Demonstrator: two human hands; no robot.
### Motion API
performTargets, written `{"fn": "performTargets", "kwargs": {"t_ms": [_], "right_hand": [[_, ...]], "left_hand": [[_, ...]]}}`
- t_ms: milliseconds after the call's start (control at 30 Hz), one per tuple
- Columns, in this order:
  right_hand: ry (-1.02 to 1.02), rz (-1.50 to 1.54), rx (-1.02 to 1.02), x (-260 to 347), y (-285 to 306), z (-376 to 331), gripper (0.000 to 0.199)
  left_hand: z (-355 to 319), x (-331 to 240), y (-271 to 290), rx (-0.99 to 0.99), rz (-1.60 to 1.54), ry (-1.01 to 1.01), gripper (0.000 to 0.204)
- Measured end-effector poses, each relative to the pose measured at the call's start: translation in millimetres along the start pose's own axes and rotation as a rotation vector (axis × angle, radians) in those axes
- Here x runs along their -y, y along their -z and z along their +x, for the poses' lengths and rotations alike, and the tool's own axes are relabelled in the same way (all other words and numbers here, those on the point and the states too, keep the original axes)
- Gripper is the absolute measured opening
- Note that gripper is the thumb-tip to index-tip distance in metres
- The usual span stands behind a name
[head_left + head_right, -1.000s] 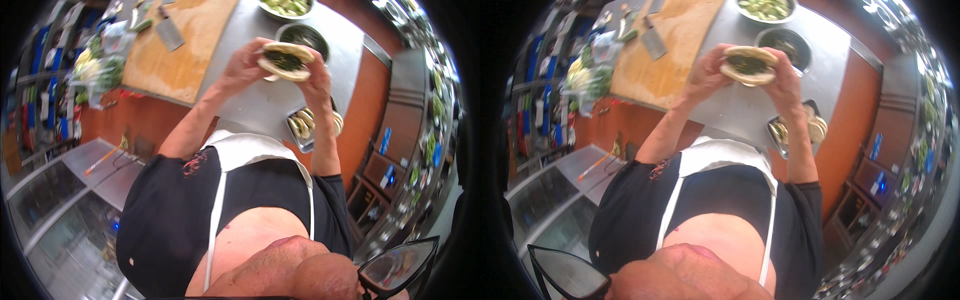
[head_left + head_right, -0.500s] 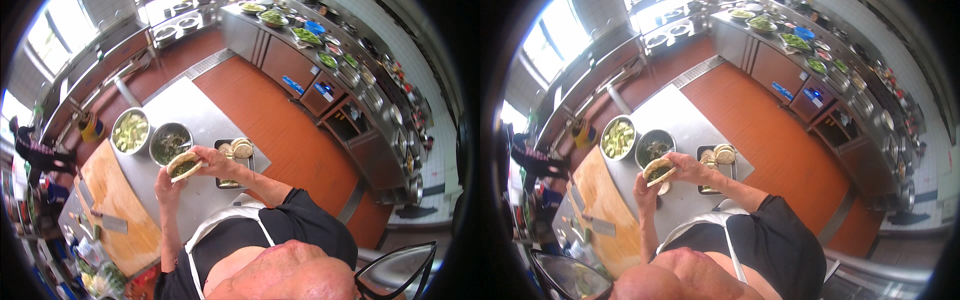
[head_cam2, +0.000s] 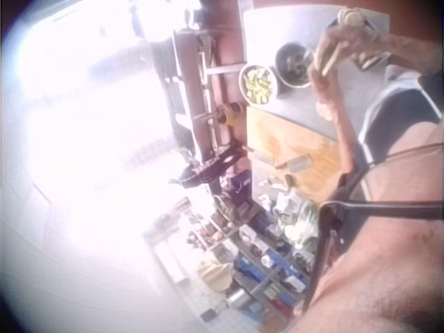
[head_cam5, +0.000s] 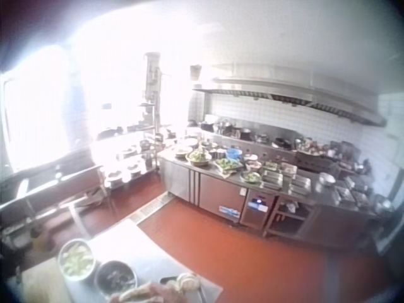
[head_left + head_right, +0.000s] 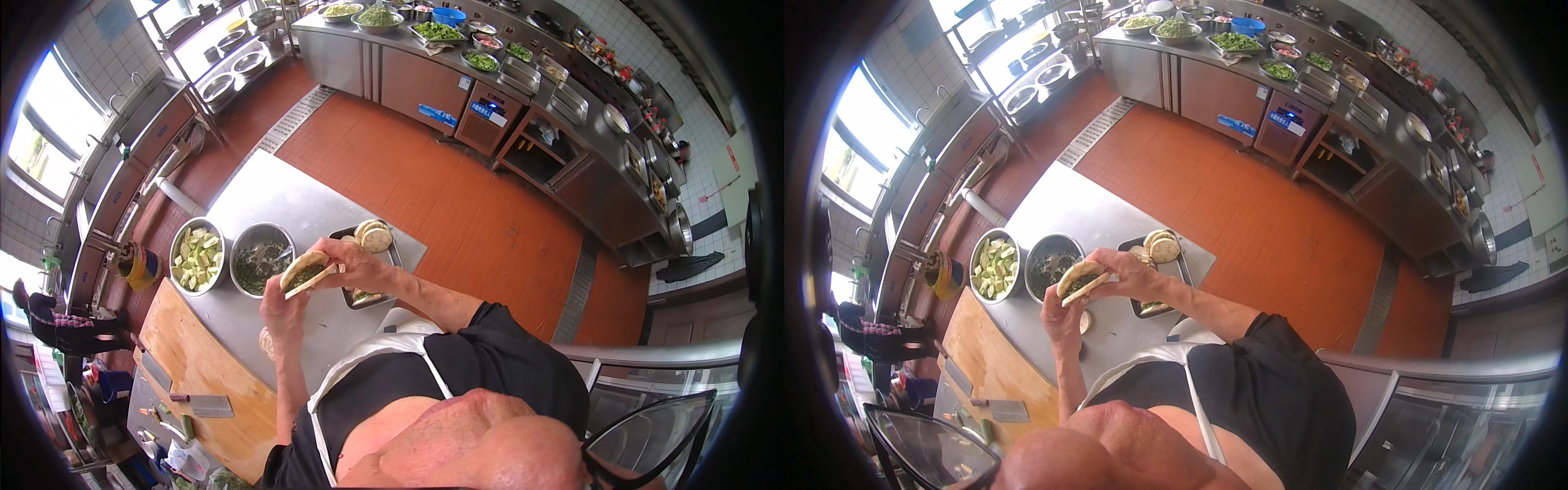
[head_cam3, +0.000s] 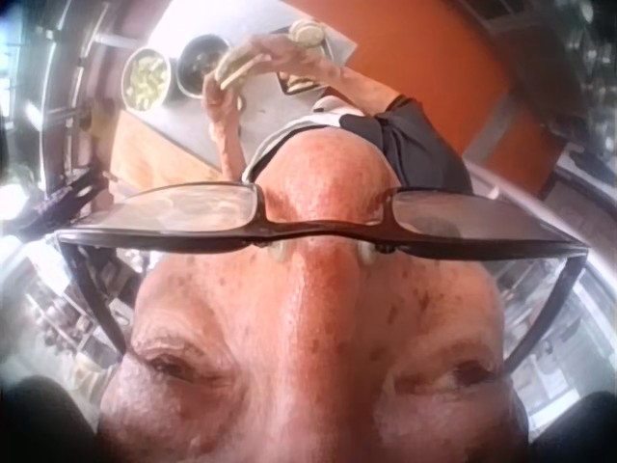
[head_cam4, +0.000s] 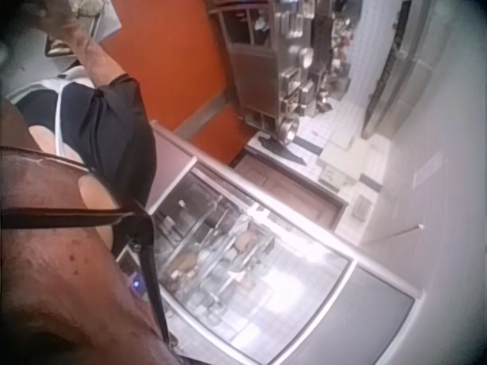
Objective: The person repeatedly scoops a green herb mixture from a bowl with a spoon and places it into small round tortillas held in the other hand, then folds each filled tortilla and sets it on a metal tray. The process is repeated for multiple tortillas.
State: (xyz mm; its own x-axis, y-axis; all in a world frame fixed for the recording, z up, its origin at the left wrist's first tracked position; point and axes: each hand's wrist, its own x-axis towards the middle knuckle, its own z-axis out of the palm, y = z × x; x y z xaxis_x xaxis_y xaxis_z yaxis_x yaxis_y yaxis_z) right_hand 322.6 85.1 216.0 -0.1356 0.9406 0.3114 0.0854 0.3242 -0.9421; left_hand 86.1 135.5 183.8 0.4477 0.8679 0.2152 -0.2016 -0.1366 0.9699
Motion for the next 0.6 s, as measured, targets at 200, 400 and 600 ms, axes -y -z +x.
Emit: {"fn": "performTargets", "kwargs": {"t_ms": [200,400,600], "right_hand": [[0.005,0.000,-0.031,3,-12,-3,0.039],[0.115,-0.069,-0.033,4,-20,4,0.037],[0.034,0.086,-0.030,17,-27,6,0.036]], "left_hand": [[-7,-5,4,-0.022,-0.030,0.032,0.035],[-19,-14,11,-0.062,0.038,0.059,0.032],[-16,-25,13,-0.075,0.059,-0.010,0.032]]}}
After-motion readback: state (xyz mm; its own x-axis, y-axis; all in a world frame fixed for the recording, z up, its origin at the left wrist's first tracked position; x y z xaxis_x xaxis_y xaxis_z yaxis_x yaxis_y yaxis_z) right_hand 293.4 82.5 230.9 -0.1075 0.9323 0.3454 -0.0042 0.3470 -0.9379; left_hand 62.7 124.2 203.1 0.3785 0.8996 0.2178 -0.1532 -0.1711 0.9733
